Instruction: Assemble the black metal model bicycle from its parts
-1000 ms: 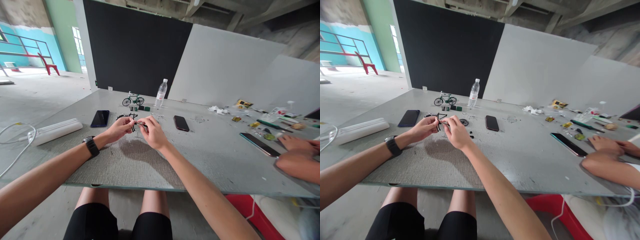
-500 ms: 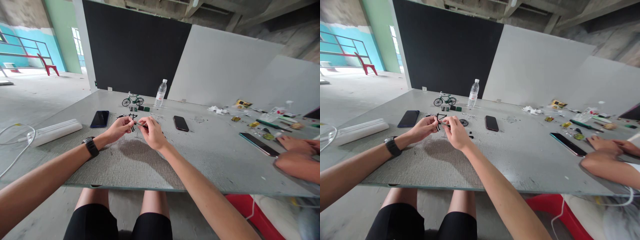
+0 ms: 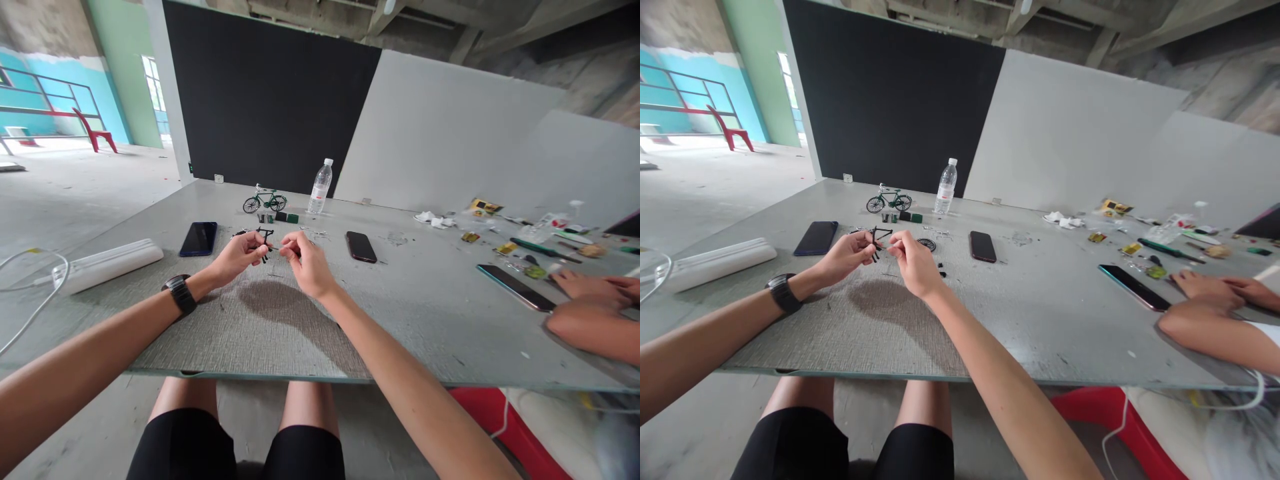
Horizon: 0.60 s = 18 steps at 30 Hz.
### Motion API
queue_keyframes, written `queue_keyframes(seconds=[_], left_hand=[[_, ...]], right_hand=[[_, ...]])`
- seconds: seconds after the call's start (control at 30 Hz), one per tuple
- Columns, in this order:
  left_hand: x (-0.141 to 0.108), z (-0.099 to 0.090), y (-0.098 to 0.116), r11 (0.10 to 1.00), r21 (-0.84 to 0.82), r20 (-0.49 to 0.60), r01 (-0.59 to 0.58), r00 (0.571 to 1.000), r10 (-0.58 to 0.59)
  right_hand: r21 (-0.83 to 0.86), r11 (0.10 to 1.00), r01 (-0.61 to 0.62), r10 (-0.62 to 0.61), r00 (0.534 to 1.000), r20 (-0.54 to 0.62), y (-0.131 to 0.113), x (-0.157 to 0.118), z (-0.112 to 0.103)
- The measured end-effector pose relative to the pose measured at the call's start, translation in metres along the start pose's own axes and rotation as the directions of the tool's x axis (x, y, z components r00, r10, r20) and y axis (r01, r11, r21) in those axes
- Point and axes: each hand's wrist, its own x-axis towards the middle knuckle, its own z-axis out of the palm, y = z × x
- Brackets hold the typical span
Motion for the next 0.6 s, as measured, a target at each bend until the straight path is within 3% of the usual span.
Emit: queue_keyframes(seconds=[0.2, 0.6], left_hand=[[-0.0013, 0.0001, 0.0025, 0.999, 0.043, -0.006, -0.018, 1.000, 0.019], [-0.0025, 0.0016, 0.0084, 0.970, 0.229, -0.003, -0.084, 0.996, 0.087]], right_hand=[[-0.048, 0.994, 0.100, -0.102, 0.993, -0.058, 0.0001, 0.0001, 0.0013], [0.098, 0.992, -0.076, 0.076, 0.997, 0.012, -0.0013, 0.0000, -0.0003]])
